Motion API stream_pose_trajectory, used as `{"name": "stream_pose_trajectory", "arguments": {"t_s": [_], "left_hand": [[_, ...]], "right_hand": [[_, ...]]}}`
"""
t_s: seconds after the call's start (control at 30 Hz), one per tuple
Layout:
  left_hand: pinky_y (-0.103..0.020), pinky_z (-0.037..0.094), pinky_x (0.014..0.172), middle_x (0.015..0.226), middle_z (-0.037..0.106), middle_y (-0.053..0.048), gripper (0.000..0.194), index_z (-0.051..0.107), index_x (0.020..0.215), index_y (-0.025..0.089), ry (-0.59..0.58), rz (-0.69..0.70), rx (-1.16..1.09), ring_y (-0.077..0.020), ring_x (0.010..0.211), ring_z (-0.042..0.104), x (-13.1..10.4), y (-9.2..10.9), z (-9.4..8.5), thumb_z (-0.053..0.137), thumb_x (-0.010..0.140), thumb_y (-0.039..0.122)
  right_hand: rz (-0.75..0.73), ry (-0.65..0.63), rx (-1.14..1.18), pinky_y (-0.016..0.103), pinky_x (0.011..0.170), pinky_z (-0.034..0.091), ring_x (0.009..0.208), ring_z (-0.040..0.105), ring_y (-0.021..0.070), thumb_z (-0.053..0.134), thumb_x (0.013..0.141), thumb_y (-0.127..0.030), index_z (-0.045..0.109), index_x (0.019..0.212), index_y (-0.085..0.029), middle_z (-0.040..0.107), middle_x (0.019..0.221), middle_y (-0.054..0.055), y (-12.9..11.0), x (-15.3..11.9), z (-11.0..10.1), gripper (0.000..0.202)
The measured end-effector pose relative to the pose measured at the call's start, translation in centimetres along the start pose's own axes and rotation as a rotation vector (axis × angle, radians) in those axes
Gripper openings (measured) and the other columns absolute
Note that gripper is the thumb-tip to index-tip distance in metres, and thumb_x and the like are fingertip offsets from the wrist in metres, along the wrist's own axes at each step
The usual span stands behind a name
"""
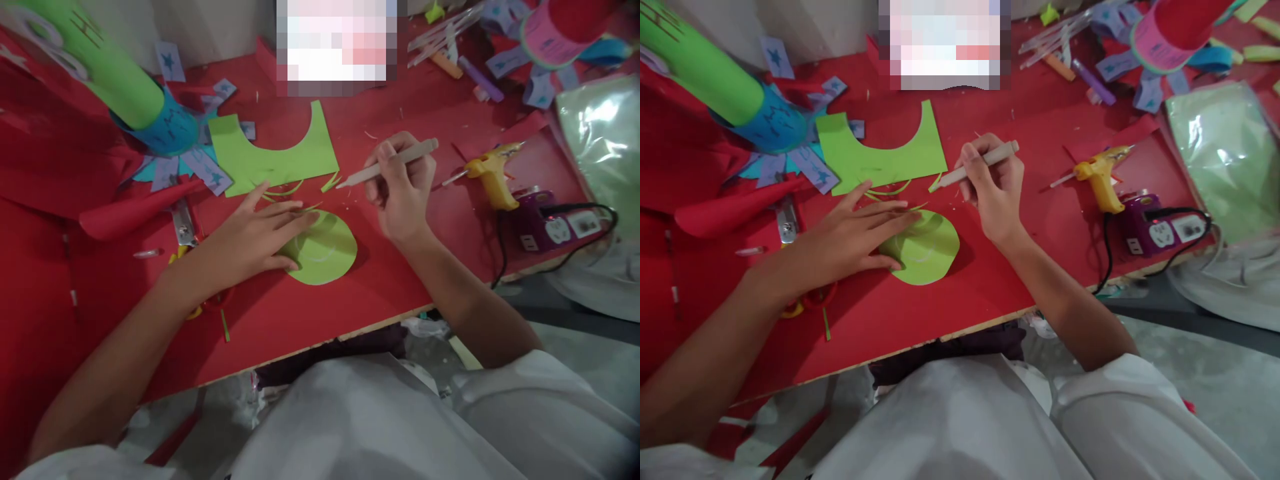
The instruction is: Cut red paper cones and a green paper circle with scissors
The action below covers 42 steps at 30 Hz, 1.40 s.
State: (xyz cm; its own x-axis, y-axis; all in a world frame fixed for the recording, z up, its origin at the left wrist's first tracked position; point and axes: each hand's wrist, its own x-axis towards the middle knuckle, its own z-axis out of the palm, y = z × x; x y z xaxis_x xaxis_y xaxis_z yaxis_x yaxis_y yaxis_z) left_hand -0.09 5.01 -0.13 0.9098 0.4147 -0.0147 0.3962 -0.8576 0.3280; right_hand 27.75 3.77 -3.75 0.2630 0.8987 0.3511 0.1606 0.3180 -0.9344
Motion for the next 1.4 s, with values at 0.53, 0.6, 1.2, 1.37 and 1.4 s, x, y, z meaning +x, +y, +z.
{"name": "stream_pose_trajectory", "arguments": {"t_s": [0.53,0.6,1.2,1.37,1.4], "left_hand": [[-0.041,0.050,0.083,0.094,0.073,-0.004,0.025,0.071,0.098,0.027,0.837,0.052,0.193,-0.0212,0.089,0.067,-0.5,-0.4,-1.0,0.060,0.101,0.005],[-0.041,0.050,0.083,0.092,0.072,-0.003,0.027,0.073,0.101,0.029,0.915,0.045,0.219,-0.0204,0.087,0.066,-0.6,-0.5,-0.6,0.061,0.100,0.004],[-0.040,0.063,0.090,0.139,0.075,-0.015,0.048,0.066,0.141,0.026,0.749,-0.520,-1.019,-0.0261,0.110,0.076,-0.1,-1.4,-1.5,0.055,0.110,0.060],[-0.031,0.055,0.080,0.113,0.076,-0.009,0.060,0.074,0.118,0.020,0.492,-0.540,-0.964,-0.0212,0.096,0.069,0.5,-0.7,-1.7,0.089,0.082,0.066],[-0.029,0.051,0.075,0.099,0.073,-0.005,0.052,0.074,0.106,0.020,0.461,-0.527,-0.925,-0.0187,0.087,0.064,0.6,-0.5,-1.6,0.091,0.080,0.062]], "right_hand": [[-0.388,-0.506,-0.859,0.034,0.066,0.041,0.084,0.062,0.0235,0.046,0.108,-0.009,0.081,0.114,-0.020,0.076,0.091,0.010,0.2,-0.8,-1.0,0.038],[-0.354,-0.514,-0.835,0.036,0.071,0.045,0.087,0.064,0.0246,0.043,0.109,-0.011,0.081,0.118,-0.019,0.077,0.094,0.011,0.2,-0.7,-1.1,0.040],[0.050,-0.348,-0.042,0.033,0.078,0.061,0.088,0.070,0.0194,0.071,0.103,-0.046,0.077,0.118,-0.025,0.076,0.102,0.005,0.1,-1.6,0.1,0.026],[0.012,-0.332,-0.080,0.034,0.075,0.062,0.086,0.072,0.0205,0.069,0.102,-0.041,0.079,0.117,-0.026,0.078,0.103,0.006,0.5,-1.7,0.3,0.023],[0.013,-0.340,-0.088,0.033,0.072,0.061,0.084,0.071,0.0202,0.070,0.102,-0.042,0.079,0.117,-0.026,0.078,0.102,0.006,0.6,-1.7,0.4,0.024]]}}
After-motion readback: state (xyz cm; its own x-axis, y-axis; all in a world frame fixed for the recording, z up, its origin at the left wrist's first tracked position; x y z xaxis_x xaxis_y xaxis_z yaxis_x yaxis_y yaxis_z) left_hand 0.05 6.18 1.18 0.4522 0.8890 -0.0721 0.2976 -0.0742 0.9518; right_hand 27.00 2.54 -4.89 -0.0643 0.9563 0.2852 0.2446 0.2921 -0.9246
